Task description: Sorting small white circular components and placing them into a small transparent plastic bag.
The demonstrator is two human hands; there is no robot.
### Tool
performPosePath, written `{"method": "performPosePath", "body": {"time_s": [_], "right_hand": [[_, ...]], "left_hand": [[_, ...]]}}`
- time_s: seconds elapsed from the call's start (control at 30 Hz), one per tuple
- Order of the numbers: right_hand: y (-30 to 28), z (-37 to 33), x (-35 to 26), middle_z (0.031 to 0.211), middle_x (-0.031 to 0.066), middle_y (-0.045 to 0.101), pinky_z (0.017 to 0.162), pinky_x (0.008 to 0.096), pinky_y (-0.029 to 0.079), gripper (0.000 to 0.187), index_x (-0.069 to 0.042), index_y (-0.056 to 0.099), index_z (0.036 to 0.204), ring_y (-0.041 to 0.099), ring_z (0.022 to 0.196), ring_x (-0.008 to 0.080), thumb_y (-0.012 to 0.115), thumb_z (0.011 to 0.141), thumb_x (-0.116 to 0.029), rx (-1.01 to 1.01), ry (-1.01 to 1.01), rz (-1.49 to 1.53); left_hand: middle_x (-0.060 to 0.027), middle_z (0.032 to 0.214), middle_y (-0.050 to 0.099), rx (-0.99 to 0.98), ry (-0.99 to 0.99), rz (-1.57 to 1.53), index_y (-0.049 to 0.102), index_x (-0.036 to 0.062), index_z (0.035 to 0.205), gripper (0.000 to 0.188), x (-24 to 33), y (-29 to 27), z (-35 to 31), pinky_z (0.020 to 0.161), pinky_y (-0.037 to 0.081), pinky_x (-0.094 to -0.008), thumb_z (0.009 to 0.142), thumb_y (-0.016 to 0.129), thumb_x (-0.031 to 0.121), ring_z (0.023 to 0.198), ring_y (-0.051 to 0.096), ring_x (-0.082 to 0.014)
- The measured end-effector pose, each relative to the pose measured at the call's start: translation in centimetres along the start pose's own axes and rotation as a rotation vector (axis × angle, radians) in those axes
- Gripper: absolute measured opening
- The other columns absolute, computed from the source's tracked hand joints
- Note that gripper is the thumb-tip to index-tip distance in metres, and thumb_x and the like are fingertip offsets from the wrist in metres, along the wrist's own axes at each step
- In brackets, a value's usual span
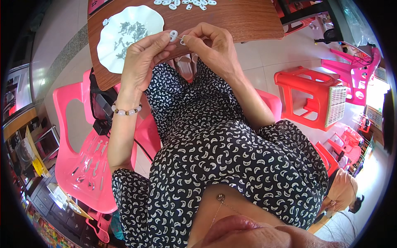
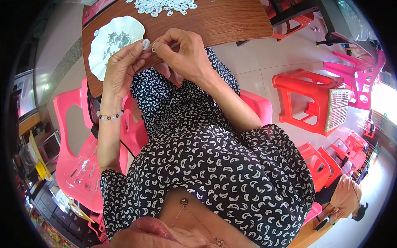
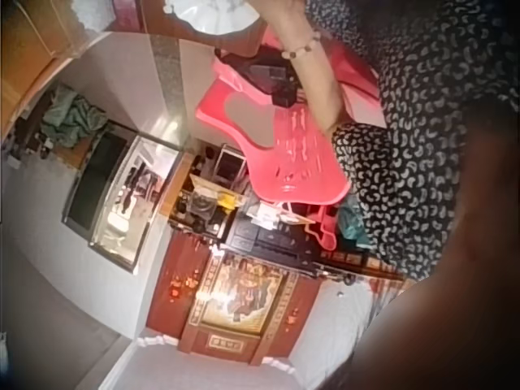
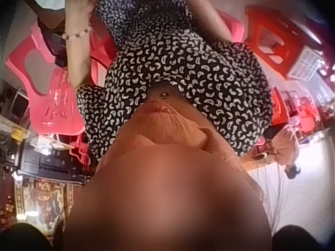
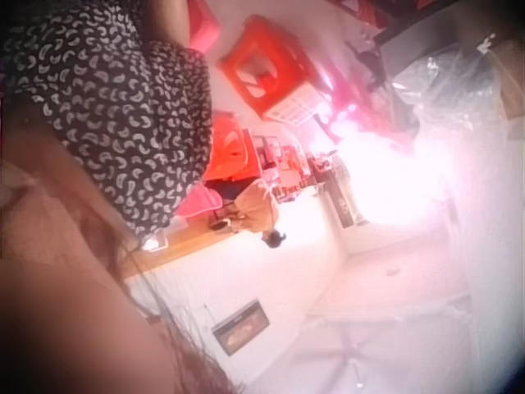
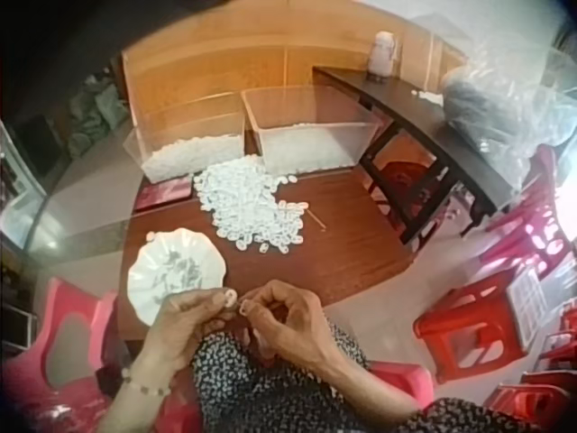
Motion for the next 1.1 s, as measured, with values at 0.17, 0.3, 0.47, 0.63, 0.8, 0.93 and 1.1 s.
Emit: {"method": "performPosePath", "body": {"time_s": [0.17,0.3,0.47,0.63,0.8,0.93,1.1], "right_hand": [[0.0,0.0,0.5,0.087,0.0059,0.070,0.059,0.0223,0.047,0.017,0.002,0.065,0.081,0.057,0.068,0.0050,0.066,0.087,-0.014,-0.008,0.027,0.000],[0.1,0.0,0.5,0.085,0.0052,0.069,0.058,0.0220,0.046,0.016,0.002,0.065,0.083,0.056,0.067,0.0048,0.066,0.087,-0.014,-0.002,0.010,-0.001],[0.0,0.0,0.3,0.067,0.0083,0.066,0.050,0.0247,0.049,0.019,0.005,0.064,0.082,0.061,0.056,0.0088,0.064,0.085,-0.014,0.042,-0.026,0.013],[0.4,-0.2,0.7,0.068,0.0036,0.064,0.048,0.0203,0.043,0.018,0.003,0.065,0.086,0.055,0.053,0.0053,0.066,0.089,-0.014,0.014,-0.019,0.025],[0.7,-0.3,0.8,0.064,0.0043,0.064,0.039,0.0206,0.042,0.020,0.003,0.063,0.087,0.058,0.049,0.0063,0.066,0.091,-0.017,-0.014,-0.078,0.127],[0.9,-0.5,0.1,0.078,0.0053,0.068,0.040,0.0205,0.044,0.026,0.002,0.061,0.106,0.060,0.057,0.0055,0.065,0.093,-0.020,0.024,-0.152,0.287],[1.8,-0.6,0.7,0.083,0.0064,0.068,0.041,0.0190,0.044,0.036,0.001,0.057,0.123,0.058,0.055,0.0055,0.059,0.097,-0.025,-0.162,-0.062,0.471]], "left_hand": [[-0.0087,0.103,0.071,0.008,0.019,0.040,0.068,-0.0002,0.112,0.029,0.2,0.2,-0.2,0.075,0.053,-0.0207,0.089,0.070,0.017,0.087,0.067,-0.0127],[-0.0078,0.101,0.072,0.028,0.038,0.084,0.069,0.0005,0.111,0.029,0.4,0.3,-0.2,0.074,0.052,-0.0204,0.088,0.071,0.018,0.087,0.067,-0.0120],[-0.0069,0.097,0.072,0.059,0.065,0.128,0.070,0.0010,0.109,0.027,0.7,0.7,-0.4,0.073,0.052,-0.0204,0.088,0.071,0.017,0.083,0.067,-0.0106],[-0.0061,0.094,0.073,0.054,0.113,0.174,0.070,0.0009,0.108,0.025,1.2,1.1,-0.6,0.073,0.052,-0.0205,0.088,0.071,0.016,0.080,0.067,-0.0096],[-0.0100,0.096,0.072,-0.030,0.057,0.047,0.070,-0.0011,0.108,0.025,1.1,1.4,-0.8,0.077,0.055,-0.0250,0.088,0.070,0.015,0.083,0.069,-0.0148],[-0.0123,0.097,0.071,-0.094,0.063,-0.022,0.069,-0.0024,0.108,0.027,1.4,2.3,-1.1,0.080,0.055,-0.0274,0.088,0.070,0.016,0.085,0.070,-0.0187],[-0.0136,0.096,0.071,-0.113,0.035,-0.023,0.069,-0.0032,0.107,0.028,1.1,2.2,-1.2,0.079,0.056,-0.0274,0.088,0.071,0.017,0.085,0.070,-0.0192]]}}
Point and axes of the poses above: each hand's wrist, its own z-axis towards the middle knuckle, its own y-axis out of the palm, x = y × z, the point moved 9 cm from there along z, towards the middle knuckle
